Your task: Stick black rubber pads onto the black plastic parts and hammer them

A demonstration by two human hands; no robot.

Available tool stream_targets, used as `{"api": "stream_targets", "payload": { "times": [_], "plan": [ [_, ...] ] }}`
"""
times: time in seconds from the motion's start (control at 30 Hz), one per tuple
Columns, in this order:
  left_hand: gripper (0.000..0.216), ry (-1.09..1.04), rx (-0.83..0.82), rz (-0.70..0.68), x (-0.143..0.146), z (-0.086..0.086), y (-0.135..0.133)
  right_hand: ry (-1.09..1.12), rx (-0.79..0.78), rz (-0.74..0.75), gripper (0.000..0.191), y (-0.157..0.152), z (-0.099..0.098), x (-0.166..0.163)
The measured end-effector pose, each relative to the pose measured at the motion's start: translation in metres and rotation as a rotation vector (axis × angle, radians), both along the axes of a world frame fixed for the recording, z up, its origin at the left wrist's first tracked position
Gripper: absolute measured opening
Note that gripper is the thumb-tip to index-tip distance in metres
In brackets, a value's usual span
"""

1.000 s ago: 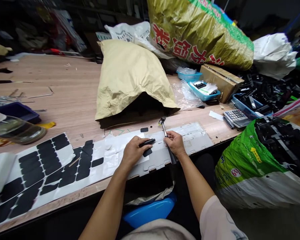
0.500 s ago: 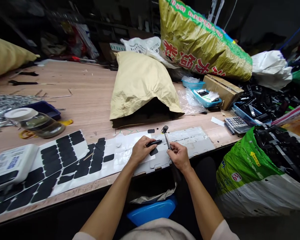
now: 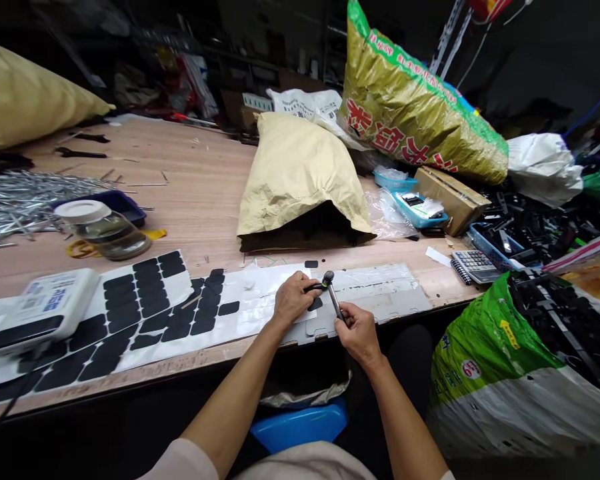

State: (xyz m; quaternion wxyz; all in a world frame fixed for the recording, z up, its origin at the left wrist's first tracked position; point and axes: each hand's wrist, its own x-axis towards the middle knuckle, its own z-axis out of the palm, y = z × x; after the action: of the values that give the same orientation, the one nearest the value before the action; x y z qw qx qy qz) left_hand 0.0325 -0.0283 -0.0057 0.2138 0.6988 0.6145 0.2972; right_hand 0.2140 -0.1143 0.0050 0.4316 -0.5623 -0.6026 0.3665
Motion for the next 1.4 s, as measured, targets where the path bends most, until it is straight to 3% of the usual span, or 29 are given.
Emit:
{"api": "stream_targets", "payload": {
  "times": [0.13,0.33,0.63,0.8,0.9,0.97,1.07,1.13,1.17,1.27,1.33,1.4],
  "plan": [
    [0.017,-0.008,0.010,-0.022,-0.001,-0.001,0.001,0.058,-0.005,0.010,0.036,-0.001,0.003,-0.004],
    [0.009,-0.023,-0.020,-0.012,-0.001,0.000,0.001,0.061,-0.064,0.061,0.030,0.004,-0.001,-0.007],
    [0.015,-0.044,-0.047,-0.006,-0.002,0.002,0.000,0.138,-0.032,-0.025,0.044,0.065,0.006,0.011],
    [0.018,-0.082,-0.011,-0.040,-0.003,0.002,0.001,0.051,-0.002,0.031,0.045,0.078,-0.012,0.015],
    [0.021,-0.208,0.131,-0.019,-0.002,0.013,-0.019,0.047,0.006,0.010,0.043,0.076,-0.020,0.016],
    [0.025,-0.269,0.234,-0.063,-0.003,0.018,-0.049,0.033,0.008,-0.015,0.041,0.075,-0.021,0.016],
    [0.031,-0.278,0.301,-0.334,-0.007,0.013,-0.107,0.034,0.005,-0.034,0.041,0.074,-0.018,0.016],
    [0.032,-0.225,0.210,-0.505,-0.010,-0.001,-0.142,0.041,-0.002,-0.026,0.043,0.073,-0.017,0.016],
    [0.033,-0.181,0.109,-0.527,-0.012,-0.011,-0.155,0.044,-0.006,-0.021,0.043,0.073,-0.016,0.016],
    [0.036,0.000,-0.253,-0.363,-0.013,-0.043,-0.171,0.041,-0.011,-0.012,0.045,0.072,-0.016,0.016],
    [0.040,0.148,-0.431,-0.238,-0.013,-0.060,-0.166,0.037,-0.001,-0.014,0.044,0.071,-0.016,0.017],
    [0.041,0.290,-0.553,-0.200,-0.011,-0.067,-0.156,0.034,0.013,-0.017,0.044,0.070,-0.015,0.016]
  ]
}}
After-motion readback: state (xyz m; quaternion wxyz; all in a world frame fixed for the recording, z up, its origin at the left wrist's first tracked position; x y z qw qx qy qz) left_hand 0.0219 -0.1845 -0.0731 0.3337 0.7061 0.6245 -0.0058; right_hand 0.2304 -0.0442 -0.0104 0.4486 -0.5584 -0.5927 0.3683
